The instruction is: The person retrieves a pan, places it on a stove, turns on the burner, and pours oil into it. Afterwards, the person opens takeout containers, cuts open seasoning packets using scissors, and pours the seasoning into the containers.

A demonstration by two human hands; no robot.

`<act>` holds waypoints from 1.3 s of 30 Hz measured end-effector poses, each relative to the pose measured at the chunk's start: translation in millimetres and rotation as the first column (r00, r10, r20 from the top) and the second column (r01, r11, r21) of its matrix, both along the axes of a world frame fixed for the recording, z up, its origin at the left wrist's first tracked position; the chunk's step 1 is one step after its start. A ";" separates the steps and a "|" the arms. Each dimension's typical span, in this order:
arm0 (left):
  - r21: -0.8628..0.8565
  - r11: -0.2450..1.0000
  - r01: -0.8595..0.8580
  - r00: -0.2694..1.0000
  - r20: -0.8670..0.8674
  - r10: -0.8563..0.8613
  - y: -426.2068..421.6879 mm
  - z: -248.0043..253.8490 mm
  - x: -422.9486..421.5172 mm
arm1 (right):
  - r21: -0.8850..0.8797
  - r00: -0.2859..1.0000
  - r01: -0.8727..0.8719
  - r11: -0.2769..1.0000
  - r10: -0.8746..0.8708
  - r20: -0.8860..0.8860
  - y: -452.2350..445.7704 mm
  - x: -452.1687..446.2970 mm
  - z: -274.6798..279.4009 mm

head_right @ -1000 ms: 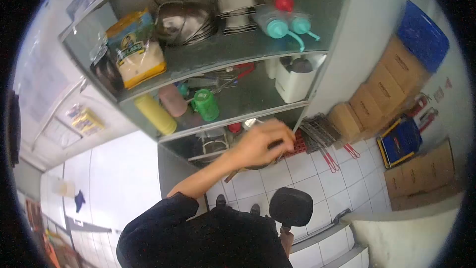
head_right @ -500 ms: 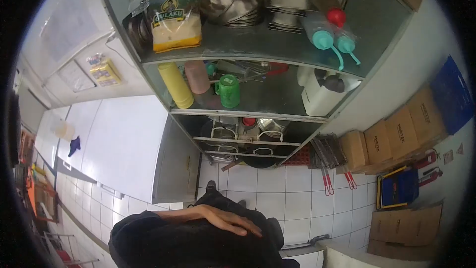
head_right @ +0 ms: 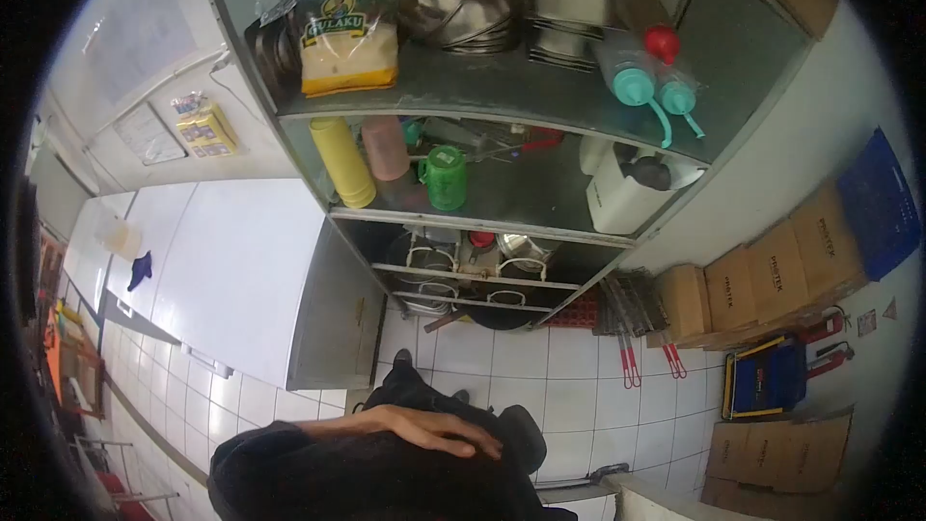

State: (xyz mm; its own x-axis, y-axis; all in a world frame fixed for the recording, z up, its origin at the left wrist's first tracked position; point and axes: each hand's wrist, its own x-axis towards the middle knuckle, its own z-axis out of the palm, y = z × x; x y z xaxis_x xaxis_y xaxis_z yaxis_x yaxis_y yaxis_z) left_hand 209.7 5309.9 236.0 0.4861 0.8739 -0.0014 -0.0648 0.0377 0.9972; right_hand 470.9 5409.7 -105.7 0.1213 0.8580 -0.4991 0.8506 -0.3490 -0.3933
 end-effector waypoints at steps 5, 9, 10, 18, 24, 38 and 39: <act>-0.168 0.981 -0.098 0.994 0.037 0.106 -24.3 10.8 6.5 | -0.006 1.000 -0.020 1.000 0.020 -0.004 1.0 0.4 -2.3; -0.222 0.909 -0.353 0.921 0.089 0.379 -43.1 5.2 -2.4 | 0.001 0.996 -0.083 0.997 0.083 -0.020 -2.2 6.9 -1.8; -0.152 0.917 -0.369 0.927 0.015 0.375 -48.7 4.2 -1.0 | 0.007 0.995 -0.101 0.995 0.101 -0.027 -3.2 6.1 -0.4; -0.298 0.603 -0.740 0.639 -0.035 0.768 -136.8 -36.4 -25.1 | 0.252 0.785 -0.509 0.823 0.564 -0.255 -13.7 -4.0 11.2; -0.349 0.210 -0.913 0.287 -0.184 0.940 -290.2 -68.6 -22.1 | 0.174 0.501 -0.750 0.638 0.720 -0.481 -85.2 -80.1 177.4; -0.133 -0.483 -0.866 -0.332 -0.570 0.752 -703.4 -86.5 20.7 | -0.010 -0.064 -0.994 -0.105 0.675 -0.735 -513.3 -323.0 287.8; -0.090 -0.532 -0.842 -0.401 -0.554 0.730 -722.8 -99.3 10.6 | -0.005 -0.076 -0.993 -0.118 0.669 -0.740 -533.4 -343.0 282.9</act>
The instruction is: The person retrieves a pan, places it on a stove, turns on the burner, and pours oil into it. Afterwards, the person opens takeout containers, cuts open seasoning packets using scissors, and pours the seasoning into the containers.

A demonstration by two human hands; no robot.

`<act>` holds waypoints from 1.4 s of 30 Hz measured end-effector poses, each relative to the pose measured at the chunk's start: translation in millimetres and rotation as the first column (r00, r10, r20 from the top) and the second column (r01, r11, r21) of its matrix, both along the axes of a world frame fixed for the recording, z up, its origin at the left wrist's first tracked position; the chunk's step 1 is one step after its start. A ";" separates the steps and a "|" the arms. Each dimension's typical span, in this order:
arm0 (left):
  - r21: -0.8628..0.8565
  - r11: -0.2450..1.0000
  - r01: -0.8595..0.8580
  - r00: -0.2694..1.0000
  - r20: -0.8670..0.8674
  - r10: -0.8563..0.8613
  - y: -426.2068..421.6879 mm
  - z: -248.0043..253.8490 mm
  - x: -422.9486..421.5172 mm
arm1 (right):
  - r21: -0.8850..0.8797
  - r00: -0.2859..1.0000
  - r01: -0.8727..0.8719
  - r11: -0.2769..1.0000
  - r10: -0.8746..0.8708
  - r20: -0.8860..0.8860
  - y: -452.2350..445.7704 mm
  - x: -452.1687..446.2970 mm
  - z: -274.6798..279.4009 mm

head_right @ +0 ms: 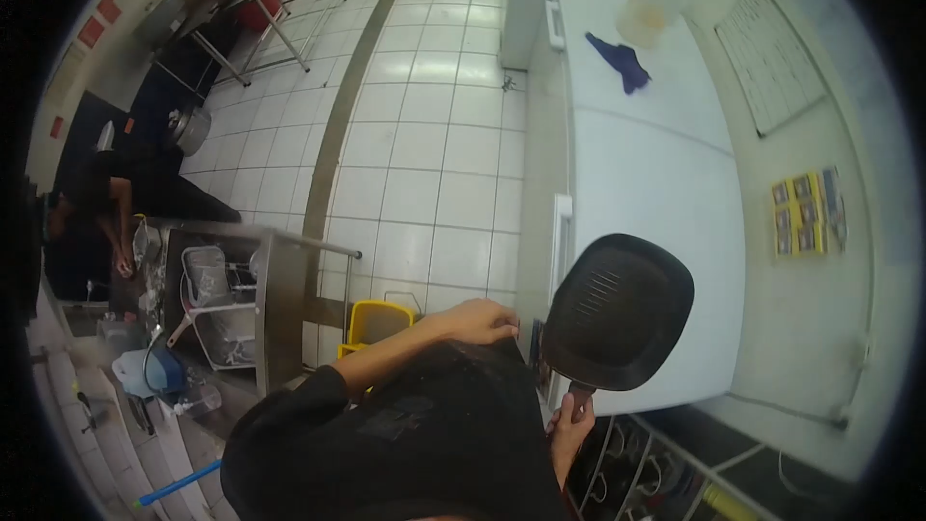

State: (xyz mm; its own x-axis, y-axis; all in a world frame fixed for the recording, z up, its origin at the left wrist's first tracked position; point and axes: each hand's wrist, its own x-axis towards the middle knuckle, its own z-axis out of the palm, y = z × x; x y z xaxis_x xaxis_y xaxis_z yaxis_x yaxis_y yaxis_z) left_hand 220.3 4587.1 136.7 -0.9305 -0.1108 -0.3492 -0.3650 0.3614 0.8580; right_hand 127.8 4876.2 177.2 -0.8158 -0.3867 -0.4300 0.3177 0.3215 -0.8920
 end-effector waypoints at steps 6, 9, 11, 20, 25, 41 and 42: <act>-0.146 0.871 -0.470 0.878 0.020 0.478 -245.5 -162.7 -25.9 | 0.109 0.981 -0.193 0.975 0.194 0.001 -220.2 -77.1 -12.9; -0.504 0.829 -0.243 0.752 0.442 0.489 -355.8 -331.2 71.0 | 0.117 0.967 -0.247 0.962 0.252 -0.034 -334.8 -114.8 -21.9; -0.528 0.747 -0.404 0.485 0.569 0.664 -391.0 -349.9 132.6 | 0.086 0.954 -0.285 0.955 0.291 -0.076 -425.1 -146.9 -30.4; -0.294 -0.182 -0.938 -0.280 0.339 0.898 -480.7 -228.1 202.7 | 0.003 0.829 -0.559 0.829 0.559 0.021 -843.8 -246.6 -30.3; -0.115 0.139 -0.984 0.119 0.166 0.979 -570.0 -252.7 210.9 | 0.000 0.808 -0.577 0.817 0.571 0.143 -1067.0 -269.9 -64.0; -0.107 0.171 -0.979 0.188 -0.175 0.966 -1636.3 -142.7 -86.8 | 0.139 0.897 -0.440 0.887 0.425 0.123 -1670.8 -373.7 -116.2; -0.089 0.172 -0.981 0.183 -0.135 0.974 -1665.5 -149.2 -88.6 | 0.153 0.880 -0.474 0.867 0.461 0.116 -1720.9 -378.1 -116.0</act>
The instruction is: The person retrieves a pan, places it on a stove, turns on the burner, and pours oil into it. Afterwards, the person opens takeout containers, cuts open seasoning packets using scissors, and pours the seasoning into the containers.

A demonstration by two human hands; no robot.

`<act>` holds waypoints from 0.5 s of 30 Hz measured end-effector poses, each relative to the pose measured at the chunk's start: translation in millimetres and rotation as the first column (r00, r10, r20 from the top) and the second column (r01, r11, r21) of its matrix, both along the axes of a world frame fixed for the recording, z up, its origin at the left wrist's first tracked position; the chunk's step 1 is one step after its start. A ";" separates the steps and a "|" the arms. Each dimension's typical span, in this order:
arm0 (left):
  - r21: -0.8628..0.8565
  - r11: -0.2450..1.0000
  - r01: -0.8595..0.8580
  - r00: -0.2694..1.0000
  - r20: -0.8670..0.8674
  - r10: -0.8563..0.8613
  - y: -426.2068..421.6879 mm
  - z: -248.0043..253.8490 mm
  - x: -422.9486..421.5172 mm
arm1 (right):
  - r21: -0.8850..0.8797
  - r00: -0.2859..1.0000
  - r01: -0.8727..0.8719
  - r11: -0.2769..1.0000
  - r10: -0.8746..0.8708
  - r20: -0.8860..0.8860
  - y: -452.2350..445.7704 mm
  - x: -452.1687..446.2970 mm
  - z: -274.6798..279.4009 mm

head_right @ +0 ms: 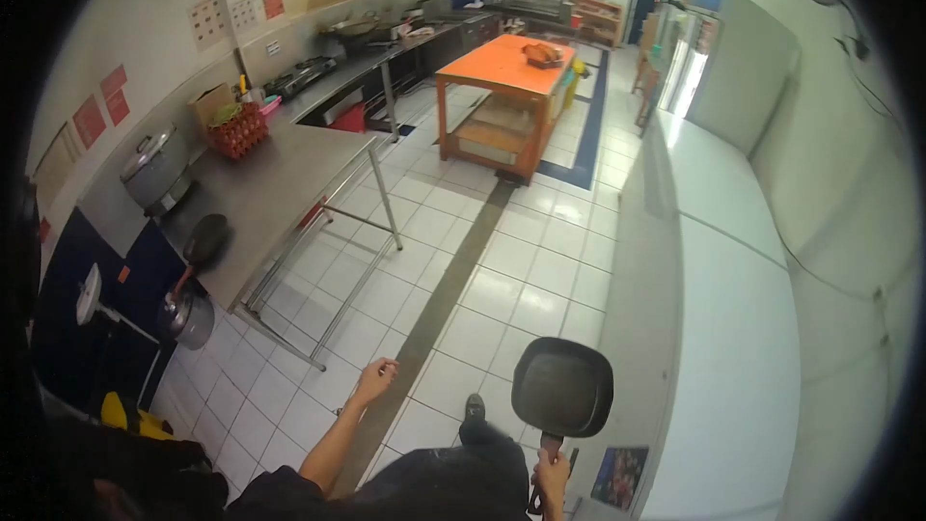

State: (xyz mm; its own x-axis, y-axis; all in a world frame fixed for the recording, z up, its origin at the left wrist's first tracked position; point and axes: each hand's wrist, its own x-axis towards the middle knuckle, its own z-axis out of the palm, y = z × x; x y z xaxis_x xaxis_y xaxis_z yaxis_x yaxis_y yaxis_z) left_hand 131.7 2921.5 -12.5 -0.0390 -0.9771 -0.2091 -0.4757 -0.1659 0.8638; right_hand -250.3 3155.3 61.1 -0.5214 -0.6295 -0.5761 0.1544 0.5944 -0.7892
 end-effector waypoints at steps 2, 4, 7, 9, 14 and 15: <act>-0.010 0.997 0.078 0.989 0.124 -0.076 -35.4 -32.5 3.0 | 0.005 0.996 -0.042 0.999 0.043 -0.079 -102.4 -17.9 -23.0; 0.087 0.995 0.044 0.988 0.147 -0.056 -53.0 -31.6 16.9 | -0.066 0.994 -0.109 0.992 0.109 -0.005 -206.3 -17.8 3.0; 0.105 0.955 -0.279 0.952 -0.103 0.289 -78.6 -55.1 30.4 | -0.072 0.975 -0.215 0.974 0.218 0.040 -351.3 -14.5 48.2; 0.133 0.887 -0.443 0.894 -0.007 0.448 -114.4 -63.0 41.2 | -0.100 0.956 -0.290 0.952 0.294 0.022 -450.6 -11.5 58.1; 0.034 0.797 -0.603 0.777 -0.200 0.597 -318.7 -68.8 44.3 | -0.139 0.923 -0.378 0.915 0.384 0.021 -677.3 20.5 59.1; 0.081 0.816 -0.573 0.785 -0.233 0.574 -387.0 -42.1 37.4 | -0.146 0.917 -0.384 0.912 0.395 0.053 -722.7 31.9 60.5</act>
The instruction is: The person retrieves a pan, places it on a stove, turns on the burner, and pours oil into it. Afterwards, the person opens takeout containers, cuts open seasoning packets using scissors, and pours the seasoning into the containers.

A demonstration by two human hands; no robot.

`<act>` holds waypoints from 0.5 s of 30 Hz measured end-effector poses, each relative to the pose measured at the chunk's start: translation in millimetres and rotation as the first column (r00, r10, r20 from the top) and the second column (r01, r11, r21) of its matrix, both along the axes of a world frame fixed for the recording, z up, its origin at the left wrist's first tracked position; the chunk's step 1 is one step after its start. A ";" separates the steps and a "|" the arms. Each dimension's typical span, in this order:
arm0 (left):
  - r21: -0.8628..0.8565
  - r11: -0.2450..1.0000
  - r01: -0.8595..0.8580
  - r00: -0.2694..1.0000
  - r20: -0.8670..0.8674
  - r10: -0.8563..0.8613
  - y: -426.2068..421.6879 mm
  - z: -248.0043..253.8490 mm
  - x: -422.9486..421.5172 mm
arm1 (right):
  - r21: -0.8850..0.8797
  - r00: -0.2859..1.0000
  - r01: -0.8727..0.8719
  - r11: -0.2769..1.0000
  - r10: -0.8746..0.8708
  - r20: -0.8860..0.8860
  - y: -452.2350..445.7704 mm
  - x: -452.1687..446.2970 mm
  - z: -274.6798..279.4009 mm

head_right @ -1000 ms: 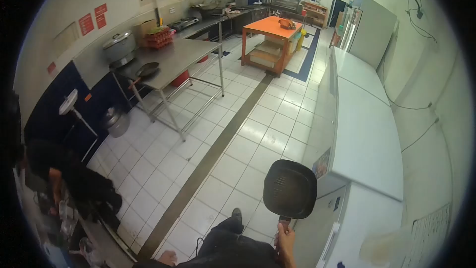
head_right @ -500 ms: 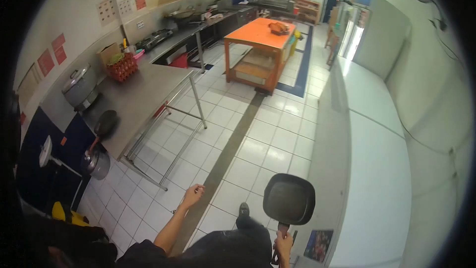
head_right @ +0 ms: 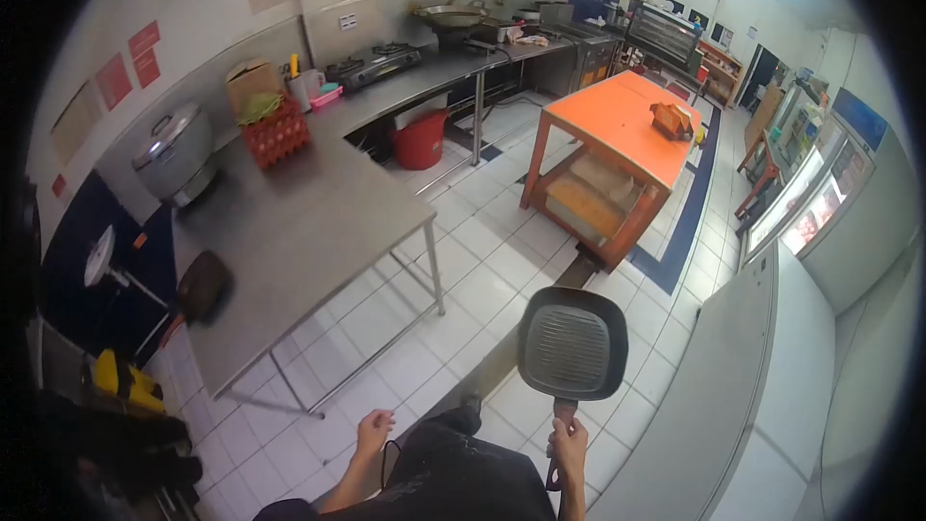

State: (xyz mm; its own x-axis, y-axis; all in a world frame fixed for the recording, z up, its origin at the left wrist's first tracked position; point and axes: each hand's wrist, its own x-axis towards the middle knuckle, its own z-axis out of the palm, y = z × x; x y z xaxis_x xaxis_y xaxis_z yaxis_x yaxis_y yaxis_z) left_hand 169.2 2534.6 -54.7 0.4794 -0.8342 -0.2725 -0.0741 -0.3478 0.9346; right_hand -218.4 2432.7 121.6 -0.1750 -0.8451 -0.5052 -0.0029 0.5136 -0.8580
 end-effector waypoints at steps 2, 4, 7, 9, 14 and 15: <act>-0.022 0.983 0.184 0.983 -0.006 -0.185 -120.1 26.4 -23.1 | 0.009 1.000 -0.005 1.000 0.005 0.022 -79.2 13.0 3.5; -0.026 0.863 0.504 0.863 0.055 -0.503 -228.0 70.5 -53.3 | -0.028 0.996 -0.024 0.999 0.026 0.088 -154.0 30.0 19.9; -0.041 0.523 0.851 0.520 -0.070 -0.851 -362.9 149.1 -96.2 | -0.072 0.988 -0.118 0.990 0.125 0.096 -274.8 51.9 36.7; -0.117 0.358 0.926 0.347 -0.107 -0.932 -437.7 187.3 -111.2 | -0.169 0.981 -0.128 0.977 0.150 0.126 -359.9 71.6 25.8; -0.286 0.388 0.876 0.374 -0.102 -0.922 -622.9 193.4 -110.8 | -0.336 0.953 -0.225 0.915 0.279 0.119 -579.5 132.5 25.3; -0.305 0.395 0.866 0.390 -0.080 -0.917 -666.7 193.9 -108.4 | -0.314 0.947 -0.278 0.908 0.315 0.070 -627.3 144.1 37.0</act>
State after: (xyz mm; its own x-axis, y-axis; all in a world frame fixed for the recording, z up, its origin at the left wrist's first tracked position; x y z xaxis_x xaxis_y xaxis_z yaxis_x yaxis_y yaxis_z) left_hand 60.8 1867.9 139.3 -0.6207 -0.7829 -0.0427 -0.0391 -0.0235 0.9990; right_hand -74.3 1805.3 158.6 0.1516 -0.9624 -0.2253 -0.0064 0.2270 -0.9739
